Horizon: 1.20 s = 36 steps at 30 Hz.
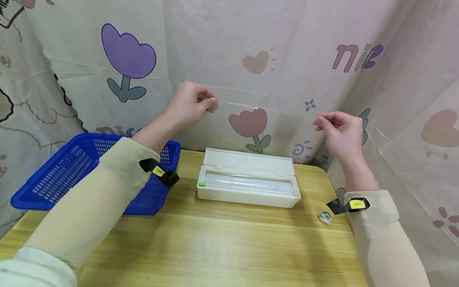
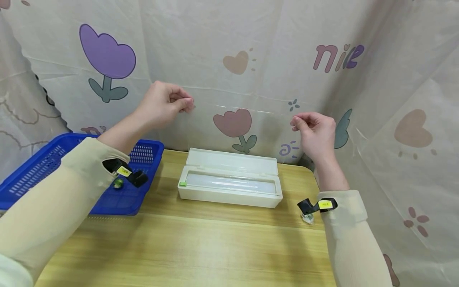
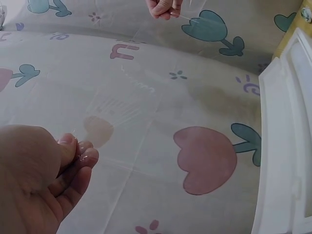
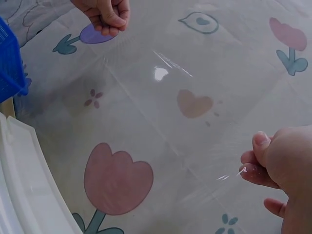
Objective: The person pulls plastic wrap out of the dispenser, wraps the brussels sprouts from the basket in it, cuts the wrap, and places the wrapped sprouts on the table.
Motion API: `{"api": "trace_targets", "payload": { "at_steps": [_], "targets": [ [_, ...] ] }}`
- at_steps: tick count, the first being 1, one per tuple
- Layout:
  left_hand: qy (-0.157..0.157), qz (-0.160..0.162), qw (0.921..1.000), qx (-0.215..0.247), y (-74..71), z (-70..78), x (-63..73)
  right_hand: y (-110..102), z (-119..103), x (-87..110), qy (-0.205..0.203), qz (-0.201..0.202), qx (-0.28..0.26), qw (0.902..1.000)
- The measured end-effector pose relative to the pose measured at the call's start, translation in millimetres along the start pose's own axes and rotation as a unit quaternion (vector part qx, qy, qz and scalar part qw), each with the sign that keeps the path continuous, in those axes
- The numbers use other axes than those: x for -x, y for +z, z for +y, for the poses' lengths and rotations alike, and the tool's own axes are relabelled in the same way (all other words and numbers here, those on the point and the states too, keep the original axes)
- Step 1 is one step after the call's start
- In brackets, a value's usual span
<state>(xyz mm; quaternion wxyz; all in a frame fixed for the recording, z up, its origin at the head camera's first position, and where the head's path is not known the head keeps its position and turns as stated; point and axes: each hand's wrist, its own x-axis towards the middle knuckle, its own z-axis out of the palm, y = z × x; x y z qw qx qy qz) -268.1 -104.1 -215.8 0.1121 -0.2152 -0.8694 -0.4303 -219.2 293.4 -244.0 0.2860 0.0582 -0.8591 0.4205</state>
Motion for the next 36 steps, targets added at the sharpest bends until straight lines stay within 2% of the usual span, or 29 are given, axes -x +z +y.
{"api": "trace_targets", "payload": {
  "at_steps": [11,22,28,36],
  "targets": [
    [-0.009,0.020,0.9990,0.039,-4.1,11.7,-2.5,-3,-10,-5.2,0.024,0.017,-0.018,0.9994],
    [0.001,0.029,0.9989,0.036,-5.5,14.2,-0.4,-5,-14,-1.7,0.037,0.021,-0.021,0.9989],
    [0.024,0.034,0.9988,0.027,-4.1,14.5,7.7,-8,-12,5.5,0.010,0.026,-0.041,0.9988],
    [0.074,0.026,0.9968,0.014,-4.3,21.6,33.5,-25,-12,28.4,-0.061,0.022,-0.046,0.9969]
  ]
}}
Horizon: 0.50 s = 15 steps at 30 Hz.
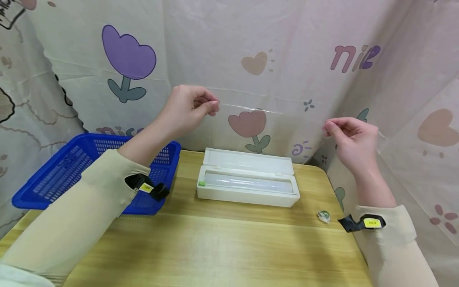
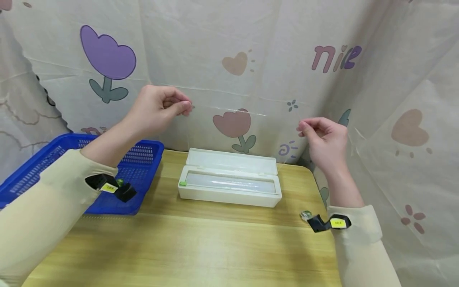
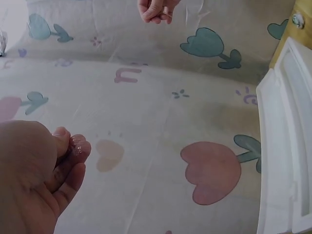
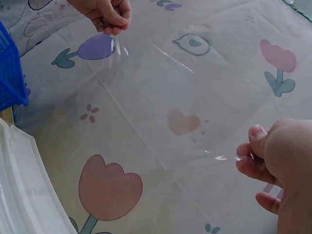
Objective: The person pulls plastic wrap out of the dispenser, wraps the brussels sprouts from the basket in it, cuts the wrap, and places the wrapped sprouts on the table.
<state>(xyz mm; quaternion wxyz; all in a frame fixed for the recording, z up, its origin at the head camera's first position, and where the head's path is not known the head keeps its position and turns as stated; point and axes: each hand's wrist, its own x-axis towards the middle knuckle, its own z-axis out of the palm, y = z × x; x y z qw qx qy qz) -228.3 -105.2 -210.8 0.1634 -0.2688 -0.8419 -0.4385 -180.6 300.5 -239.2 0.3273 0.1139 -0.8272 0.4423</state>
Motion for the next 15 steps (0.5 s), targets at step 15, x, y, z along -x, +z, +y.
{"api": "trace_targets", "payload": {
  "at_steps": [15],
  "targets": [
    [0.055,-0.056,0.9957,0.049,-4.9,16.4,64.0,-29,-3,45.2,-0.074,-0.080,-0.220,0.9692]
  ]
}}
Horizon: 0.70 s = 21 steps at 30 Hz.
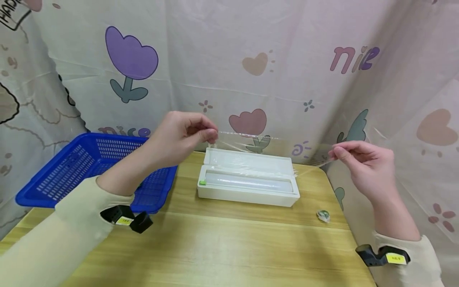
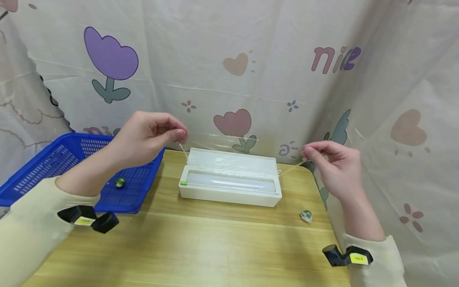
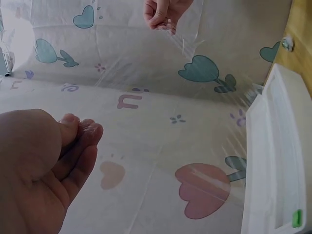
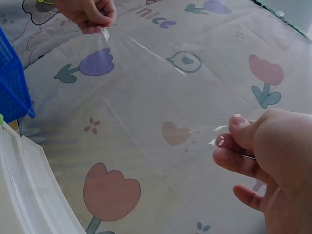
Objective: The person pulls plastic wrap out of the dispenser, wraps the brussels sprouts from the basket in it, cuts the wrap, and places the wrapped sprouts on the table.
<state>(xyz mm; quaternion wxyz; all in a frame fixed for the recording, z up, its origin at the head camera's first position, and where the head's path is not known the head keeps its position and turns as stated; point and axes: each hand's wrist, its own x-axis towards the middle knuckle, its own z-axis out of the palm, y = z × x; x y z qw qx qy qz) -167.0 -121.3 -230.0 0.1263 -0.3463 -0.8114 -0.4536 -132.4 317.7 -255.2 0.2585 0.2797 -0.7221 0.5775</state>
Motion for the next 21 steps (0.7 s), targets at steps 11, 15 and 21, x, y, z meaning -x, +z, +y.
{"api": "trace_targets", "payload": {
  "at_steps": [11,15,21],
  "targets": [
    [-0.005,-0.139,0.9852,0.101,19.0,-9.6,52.2,-22,-4,36.3,-0.019,-0.117,-0.034,0.9924],
    [-0.013,-0.191,0.9721,0.136,30.8,-18.6,72.1,-24,-5,50.2,-0.009,-0.161,-0.060,0.9850],
    [-0.037,-0.262,0.9410,0.211,47.1,-33.7,101.5,-23,-3,67.8,-0.011,-0.265,-0.119,0.9568]
  ]
}}
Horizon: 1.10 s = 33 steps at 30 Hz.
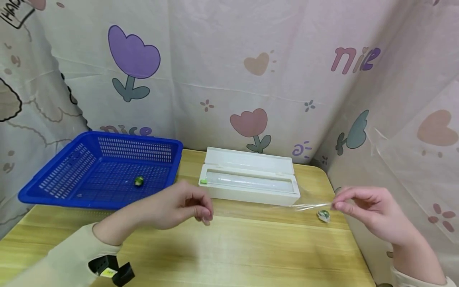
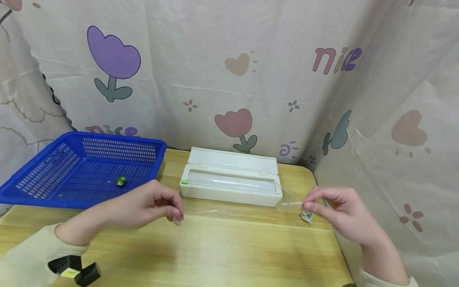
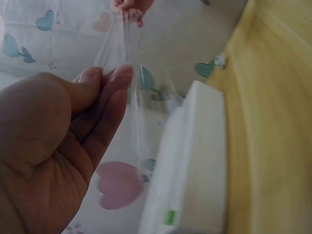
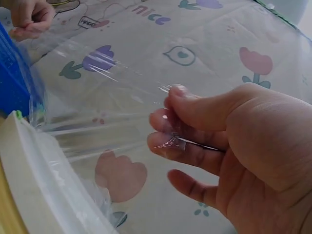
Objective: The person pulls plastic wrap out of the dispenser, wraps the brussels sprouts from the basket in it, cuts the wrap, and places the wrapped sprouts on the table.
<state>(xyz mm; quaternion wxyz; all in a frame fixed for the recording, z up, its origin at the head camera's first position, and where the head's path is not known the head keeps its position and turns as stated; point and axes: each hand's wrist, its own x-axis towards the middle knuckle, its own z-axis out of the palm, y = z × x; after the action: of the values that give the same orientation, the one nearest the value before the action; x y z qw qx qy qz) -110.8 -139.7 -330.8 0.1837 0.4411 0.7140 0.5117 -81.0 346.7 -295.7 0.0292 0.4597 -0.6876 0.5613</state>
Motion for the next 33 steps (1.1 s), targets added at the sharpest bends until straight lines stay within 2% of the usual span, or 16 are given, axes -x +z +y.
{"api": "trace_targets", "payload": {
  "at_steps": [3,8,12,16,21,25,29,33],
  "targets": [
    [-0.009,-0.024,0.9992,0.031,8.7,-13.6,6.7,6,1,7.4,0.018,-0.028,0.004,0.9994],
    [-0.020,-0.051,0.9970,0.054,22.6,-36.8,16.0,19,11,21.1,0.035,-0.063,0.001,0.9974],
    [-0.036,-0.069,0.9955,0.055,34.7,-51.5,22.9,32,22,38.6,0.069,-0.082,0.014,0.9942],
    [-0.053,-0.069,0.9952,0.044,44.2,-64.4,29.5,47,35,56.9,0.109,-0.101,0.007,0.9888],
    [-0.058,-0.060,0.9965,-0.002,52.6,-82.4,38.0,66,54,75.7,0.172,-0.111,-0.013,0.9787],
    [-0.049,-0.060,0.9943,-0.073,56.8,-92.4,42.0,79,67,87.5,0.213,-0.117,-0.009,0.9699],
    [-0.034,-0.067,0.9884,-0.132,61.2,-96.0,44.1,90,77,95.6,0.232,-0.128,0.001,0.9643],
    [-0.008,-0.077,0.9842,-0.159,67.0,-100.3,45.8,100,81,99.0,0.244,-0.132,0.020,0.9605]
  ]
}}
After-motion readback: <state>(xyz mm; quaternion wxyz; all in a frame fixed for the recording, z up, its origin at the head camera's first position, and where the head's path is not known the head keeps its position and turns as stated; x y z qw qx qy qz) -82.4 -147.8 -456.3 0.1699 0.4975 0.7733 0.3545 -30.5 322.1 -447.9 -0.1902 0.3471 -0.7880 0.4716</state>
